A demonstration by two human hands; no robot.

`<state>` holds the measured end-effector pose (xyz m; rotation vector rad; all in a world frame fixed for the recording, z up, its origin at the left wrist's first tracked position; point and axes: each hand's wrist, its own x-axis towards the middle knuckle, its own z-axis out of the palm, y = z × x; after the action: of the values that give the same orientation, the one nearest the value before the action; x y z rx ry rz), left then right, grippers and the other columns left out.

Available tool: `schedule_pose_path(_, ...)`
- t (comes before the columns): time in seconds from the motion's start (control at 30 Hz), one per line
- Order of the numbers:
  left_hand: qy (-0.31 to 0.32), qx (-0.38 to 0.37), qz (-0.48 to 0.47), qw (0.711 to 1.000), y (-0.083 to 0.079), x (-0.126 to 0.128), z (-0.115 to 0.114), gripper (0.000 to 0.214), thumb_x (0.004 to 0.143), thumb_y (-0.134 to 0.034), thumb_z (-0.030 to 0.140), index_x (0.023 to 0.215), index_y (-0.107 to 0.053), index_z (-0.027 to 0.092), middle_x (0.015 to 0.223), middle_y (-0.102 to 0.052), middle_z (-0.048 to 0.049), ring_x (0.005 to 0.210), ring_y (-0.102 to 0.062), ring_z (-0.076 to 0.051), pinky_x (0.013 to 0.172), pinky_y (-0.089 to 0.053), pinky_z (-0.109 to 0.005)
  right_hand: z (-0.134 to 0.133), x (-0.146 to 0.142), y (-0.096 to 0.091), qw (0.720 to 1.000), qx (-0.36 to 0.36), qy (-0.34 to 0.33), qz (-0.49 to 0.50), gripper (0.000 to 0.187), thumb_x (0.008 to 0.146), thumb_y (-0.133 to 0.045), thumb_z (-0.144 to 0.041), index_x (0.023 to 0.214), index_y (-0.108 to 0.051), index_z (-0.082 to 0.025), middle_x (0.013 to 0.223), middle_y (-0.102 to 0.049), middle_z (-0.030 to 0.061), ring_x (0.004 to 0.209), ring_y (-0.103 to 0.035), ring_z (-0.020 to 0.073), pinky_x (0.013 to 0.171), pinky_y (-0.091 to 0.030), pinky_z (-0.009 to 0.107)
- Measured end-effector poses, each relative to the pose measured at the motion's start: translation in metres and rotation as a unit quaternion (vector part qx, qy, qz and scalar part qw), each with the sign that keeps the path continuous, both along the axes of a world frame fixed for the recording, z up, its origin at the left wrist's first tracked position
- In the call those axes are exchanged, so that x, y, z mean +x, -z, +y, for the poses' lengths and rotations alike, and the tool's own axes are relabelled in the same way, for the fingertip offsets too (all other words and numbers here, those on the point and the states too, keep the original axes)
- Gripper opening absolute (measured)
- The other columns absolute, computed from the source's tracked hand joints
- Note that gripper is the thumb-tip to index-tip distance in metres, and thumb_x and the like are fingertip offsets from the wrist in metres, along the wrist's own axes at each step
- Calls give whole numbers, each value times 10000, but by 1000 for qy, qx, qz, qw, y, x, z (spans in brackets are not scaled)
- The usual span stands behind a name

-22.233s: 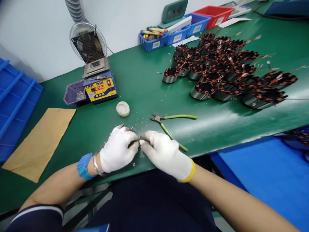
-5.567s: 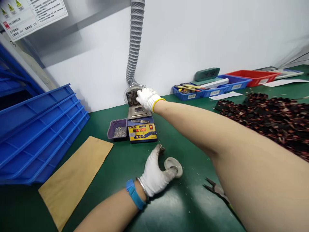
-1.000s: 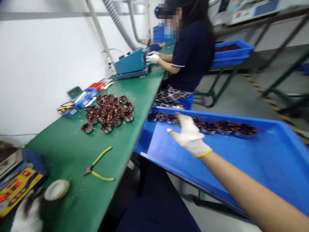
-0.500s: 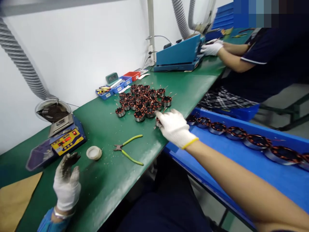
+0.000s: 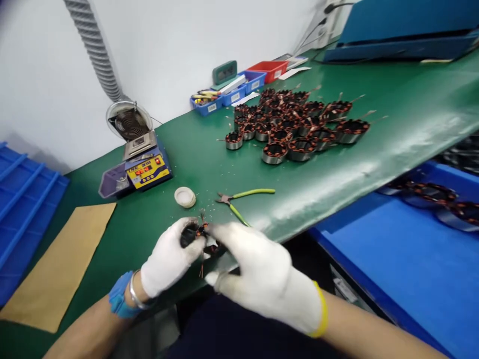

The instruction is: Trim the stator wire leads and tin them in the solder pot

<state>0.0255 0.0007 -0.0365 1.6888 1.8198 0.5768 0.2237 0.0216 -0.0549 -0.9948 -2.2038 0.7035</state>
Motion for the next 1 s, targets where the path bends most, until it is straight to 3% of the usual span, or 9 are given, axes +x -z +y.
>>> schedule_pose_path(0.03,-5,-18,15,1000,-2,3,1,362,793,-677,433,1086,-653,220,1058,-727,-90,952,-689,-279,843,-546,-389,6,6,-3,995,-95,28,33,557,767,-718,-379,1277,-606,-187,1142,-741,145,990,-729,311,842,-621,460)
schedule_pose_path(0.1,8,-40,36,998,-6,7,6,307,731,-729,406,959,-661,213,929,-724,-76,819,-685,-255,715,-526,-344,20,12,-4,958,-265,65,88,574,786,-689,-409,1300,-580,-177,1206,-724,162,1003,-736,296,830,-632,424)
schedule_pose_path(0.2,101,-74,18,992,-11,-4,19,261,701,-733,350,901,-659,200,844,-717,-52,721,-662,-206,650,-502,-296,34,5,5,914,-380,60,127,571,766,-706,-370,1289,-586,-172,1257,-708,168,1008,-737,281,802,-635,373)
schedule_pose_path(0.27,172,-86,-12,981,-13,-19,29,325,655,-762,323,937,-664,195,876,-723,-39,751,-660,-198,694,-520,-288,38,-4,13,912,-386,36,134,523,754,-714,-326,1247,-610,-188,1219,-729,148,975,-745,273,796,-634,377)
schedule_pose_path(0.33,198,-80,-38,976,-13,-31,35,381,638,-772,318,977,-663,184,924,-726,-38,793,-661,-203,746,-534,-306,39,-13,16,914,-381,24,138,451,742,-706,-295,1176,-633,-197,1138,-757,126,945,-748,268,794,-632,386)
schedule_pose_path(0.47,147,-87,-91,981,-10,-29,37,289,720,-693,300,973,-656,165,931,-724,-42,801,-656,-195,743,-534,-313,41,-24,12,915,-377,53,130,242,735,-680,-309,952,-658,-205,840,-755,59,737,-715,216,654,-600,328)
schedule_pose_path(0.6,107,-104,-117,982,-6,-9,37,109,751,-604,190,851,-640,169,788,-693,-15,711,-626,-168,652,-492,-274,42,-27,8,917,-374,63,123,179,731,-668,-379,780,-628,-211,612,-623,-13,519,-548,143,496,-478,273)
schedule_pose_path(0.77,104,-104,-116,982,-4,-3,39,78,747,-571,126,786,-622,170,701,-644,8,649,-567,-143,608,-443,-251,37,-28,11,900,-399,85,151,269,696,-696,-460,740,-601,-213,571,-558,-26,486,-475,122,464,-415,263)
schedule_pose_path(1.0,67,-105,-159,979,11,-2,34,50,760,-560,138,757,-566,187,643,-591,30,614,-525,-133,581,-413,-243,31,-27,16,888,-417,95,169,314,723,-690,-489,818,-630,-196,587,-607,5,536,-556,153,519,-484,286)
